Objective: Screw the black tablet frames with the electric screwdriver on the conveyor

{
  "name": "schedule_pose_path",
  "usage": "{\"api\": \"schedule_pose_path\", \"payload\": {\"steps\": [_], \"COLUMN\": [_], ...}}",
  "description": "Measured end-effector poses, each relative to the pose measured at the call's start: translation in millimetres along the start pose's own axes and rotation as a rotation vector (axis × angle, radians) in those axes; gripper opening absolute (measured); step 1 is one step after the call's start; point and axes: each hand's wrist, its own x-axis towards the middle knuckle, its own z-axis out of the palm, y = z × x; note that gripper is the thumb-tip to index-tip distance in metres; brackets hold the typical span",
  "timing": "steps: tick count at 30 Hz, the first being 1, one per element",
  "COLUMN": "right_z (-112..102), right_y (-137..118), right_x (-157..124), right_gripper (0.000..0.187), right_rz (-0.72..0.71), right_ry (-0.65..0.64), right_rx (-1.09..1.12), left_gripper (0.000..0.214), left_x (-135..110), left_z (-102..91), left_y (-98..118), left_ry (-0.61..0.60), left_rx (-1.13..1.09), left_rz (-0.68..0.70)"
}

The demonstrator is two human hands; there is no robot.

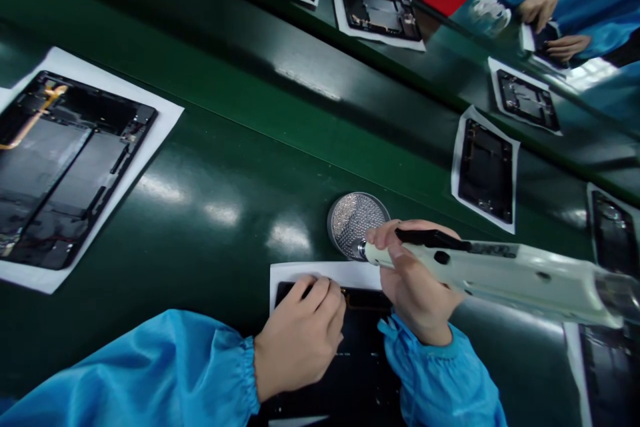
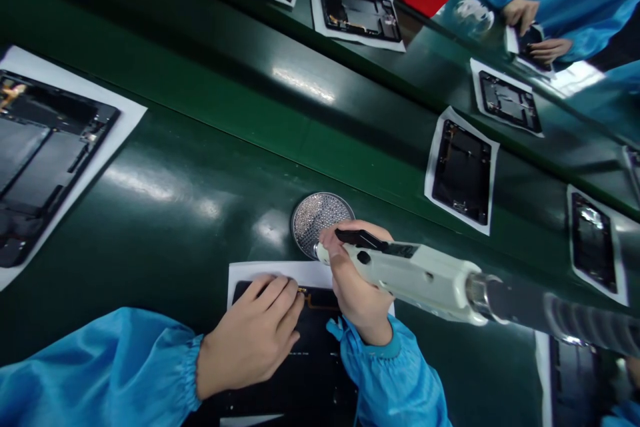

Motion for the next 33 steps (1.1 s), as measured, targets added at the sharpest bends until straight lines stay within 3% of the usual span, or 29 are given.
{"api": "schedule_pose_path", "payload": {"steps": [33], "right_z": [0.5], "right_y": [2.9], "right_x": [2.0], "right_gripper": [0.024], "right_rz": [-0.026], "right_ry": [-0.003], "right_rx": [0.049], "left_gripper": [0.044], "left_x": [0.1], "left_z": [2.2], "left_y": [-0.3], "left_ry": [-0.013], "left_rx": [0.018], "left_rz": [0.014]}}
